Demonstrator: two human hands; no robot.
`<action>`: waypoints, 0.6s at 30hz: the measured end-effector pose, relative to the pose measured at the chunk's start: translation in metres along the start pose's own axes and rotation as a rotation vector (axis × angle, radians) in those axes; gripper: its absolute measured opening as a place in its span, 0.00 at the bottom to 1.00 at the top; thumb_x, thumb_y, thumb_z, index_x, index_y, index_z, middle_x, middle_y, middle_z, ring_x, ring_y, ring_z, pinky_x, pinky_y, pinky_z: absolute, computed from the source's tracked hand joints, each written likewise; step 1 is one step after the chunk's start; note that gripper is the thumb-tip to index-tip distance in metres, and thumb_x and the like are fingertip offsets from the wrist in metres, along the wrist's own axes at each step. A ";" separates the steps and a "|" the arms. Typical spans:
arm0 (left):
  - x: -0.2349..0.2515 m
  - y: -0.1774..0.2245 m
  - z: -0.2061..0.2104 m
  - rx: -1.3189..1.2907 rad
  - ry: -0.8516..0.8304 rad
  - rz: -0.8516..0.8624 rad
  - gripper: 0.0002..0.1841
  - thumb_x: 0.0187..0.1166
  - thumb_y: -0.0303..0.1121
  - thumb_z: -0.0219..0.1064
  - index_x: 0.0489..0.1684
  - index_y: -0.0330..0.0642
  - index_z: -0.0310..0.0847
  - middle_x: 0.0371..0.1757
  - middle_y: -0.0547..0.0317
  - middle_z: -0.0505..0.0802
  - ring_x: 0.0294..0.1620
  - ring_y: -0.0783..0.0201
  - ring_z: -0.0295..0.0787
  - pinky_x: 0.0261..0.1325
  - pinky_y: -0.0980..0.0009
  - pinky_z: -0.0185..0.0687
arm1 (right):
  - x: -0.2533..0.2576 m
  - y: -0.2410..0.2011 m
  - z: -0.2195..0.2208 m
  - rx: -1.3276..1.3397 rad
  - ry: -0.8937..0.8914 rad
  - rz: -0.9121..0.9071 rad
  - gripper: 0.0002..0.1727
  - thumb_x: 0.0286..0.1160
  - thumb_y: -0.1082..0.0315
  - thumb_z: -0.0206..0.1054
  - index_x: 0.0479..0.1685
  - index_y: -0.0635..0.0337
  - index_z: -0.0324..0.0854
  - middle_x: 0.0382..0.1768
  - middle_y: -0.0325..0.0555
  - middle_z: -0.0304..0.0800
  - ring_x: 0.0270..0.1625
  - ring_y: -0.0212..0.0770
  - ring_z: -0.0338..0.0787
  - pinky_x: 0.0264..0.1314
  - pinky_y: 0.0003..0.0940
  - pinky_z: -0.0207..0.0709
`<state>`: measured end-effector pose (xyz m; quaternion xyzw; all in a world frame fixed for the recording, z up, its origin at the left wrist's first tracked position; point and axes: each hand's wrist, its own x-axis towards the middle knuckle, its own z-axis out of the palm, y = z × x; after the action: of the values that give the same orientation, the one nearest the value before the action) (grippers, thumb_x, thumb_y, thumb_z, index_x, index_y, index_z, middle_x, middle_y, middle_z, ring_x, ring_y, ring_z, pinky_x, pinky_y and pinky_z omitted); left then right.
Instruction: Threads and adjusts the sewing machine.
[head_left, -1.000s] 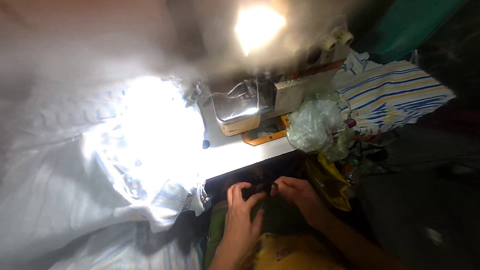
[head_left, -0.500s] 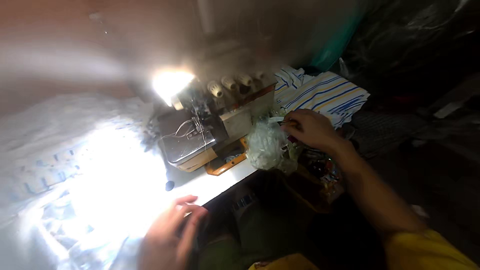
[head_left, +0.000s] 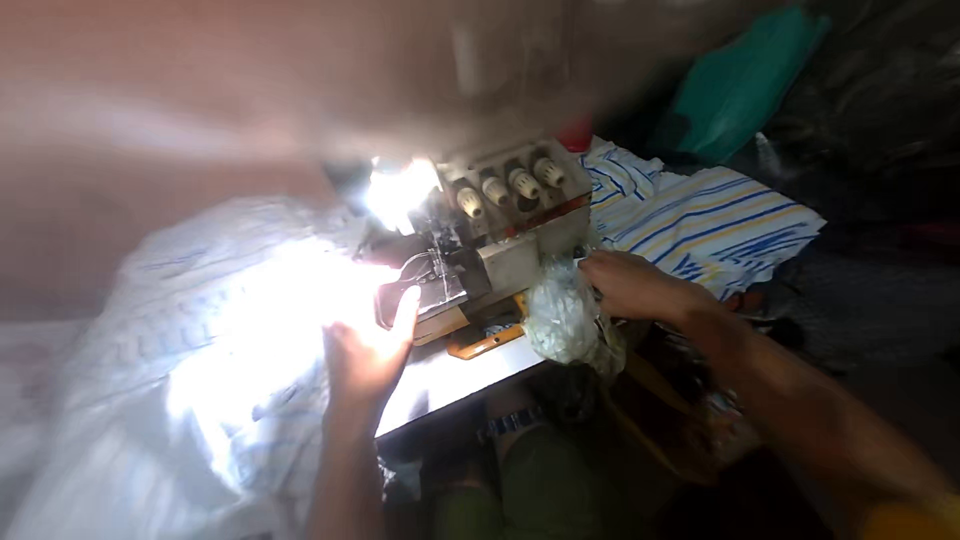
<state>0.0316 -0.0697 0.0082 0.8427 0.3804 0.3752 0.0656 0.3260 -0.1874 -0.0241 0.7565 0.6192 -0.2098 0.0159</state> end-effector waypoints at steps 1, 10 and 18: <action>0.001 -0.003 0.001 0.004 0.030 0.001 0.17 0.74 0.40 0.70 0.50 0.34 0.88 0.43 0.45 0.93 0.43 0.54 0.89 0.49 0.51 0.82 | 0.003 -0.001 -0.002 -0.011 -0.016 -0.013 0.18 0.71 0.73 0.73 0.58 0.74 0.84 0.61 0.65 0.85 0.68 0.64 0.83 0.69 0.60 0.74; 0.017 0.000 0.056 -0.056 -0.070 -0.112 0.14 0.73 0.45 0.72 0.39 0.42 0.93 0.55 0.47 0.91 0.66 0.44 0.81 0.70 0.39 0.67 | 0.013 0.005 -0.010 0.103 0.083 -0.062 0.19 0.83 0.68 0.67 0.68 0.66 0.82 0.58 0.65 0.89 0.66 0.66 0.85 0.71 0.65 0.71; -0.020 0.013 0.013 -0.182 0.145 0.013 0.06 0.70 0.36 0.74 0.32 0.44 0.95 0.53 0.56 0.95 0.67 0.56 0.84 0.74 0.48 0.66 | -0.003 0.010 -0.014 0.049 0.175 -0.135 0.15 0.85 0.73 0.60 0.64 0.70 0.82 0.62 0.68 0.86 0.65 0.70 0.85 0.64 0.71 0.73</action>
<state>0.0394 -0.0906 -0.0078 0.8064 0.3431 0.4686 0.1116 0.3392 -0.1888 -0.0131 0.7288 0.6623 -0.1588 -0.0707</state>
